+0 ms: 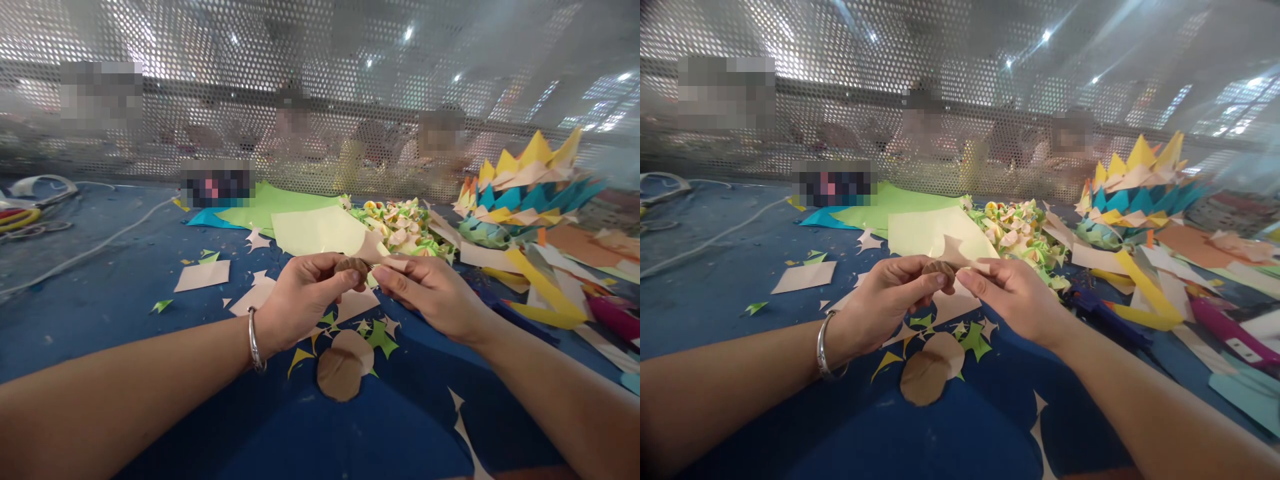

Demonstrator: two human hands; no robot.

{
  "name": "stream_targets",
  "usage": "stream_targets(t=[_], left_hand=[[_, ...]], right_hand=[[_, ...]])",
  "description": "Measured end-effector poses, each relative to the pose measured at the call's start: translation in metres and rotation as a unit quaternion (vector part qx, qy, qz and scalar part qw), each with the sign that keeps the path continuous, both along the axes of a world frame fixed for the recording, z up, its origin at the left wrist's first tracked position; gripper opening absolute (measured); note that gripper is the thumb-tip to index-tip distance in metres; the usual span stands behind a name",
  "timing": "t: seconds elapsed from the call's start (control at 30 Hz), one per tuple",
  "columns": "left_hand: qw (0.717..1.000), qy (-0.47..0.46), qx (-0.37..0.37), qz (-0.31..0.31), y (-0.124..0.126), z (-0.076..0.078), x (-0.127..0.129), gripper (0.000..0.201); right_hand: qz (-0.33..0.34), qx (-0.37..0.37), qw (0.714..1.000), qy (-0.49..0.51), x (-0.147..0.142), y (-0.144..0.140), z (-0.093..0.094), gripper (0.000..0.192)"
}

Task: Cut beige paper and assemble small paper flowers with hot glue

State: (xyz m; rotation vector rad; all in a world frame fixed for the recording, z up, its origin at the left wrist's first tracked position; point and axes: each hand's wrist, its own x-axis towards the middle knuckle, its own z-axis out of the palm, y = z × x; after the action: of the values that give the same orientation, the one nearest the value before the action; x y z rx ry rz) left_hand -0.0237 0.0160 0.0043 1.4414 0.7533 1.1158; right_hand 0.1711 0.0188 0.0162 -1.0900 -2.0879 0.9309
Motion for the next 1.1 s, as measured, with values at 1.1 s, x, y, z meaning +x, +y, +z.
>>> stream_targets(t=[1.1], left_hand=[[0.986,0.122,0.114,-0.013,0.0070,0.0005,-0.0066,0.019]], right_hand=[[-0.047,0.073,0.995,-0.057,0.0039,-0.0039,0.0006,0.043]])
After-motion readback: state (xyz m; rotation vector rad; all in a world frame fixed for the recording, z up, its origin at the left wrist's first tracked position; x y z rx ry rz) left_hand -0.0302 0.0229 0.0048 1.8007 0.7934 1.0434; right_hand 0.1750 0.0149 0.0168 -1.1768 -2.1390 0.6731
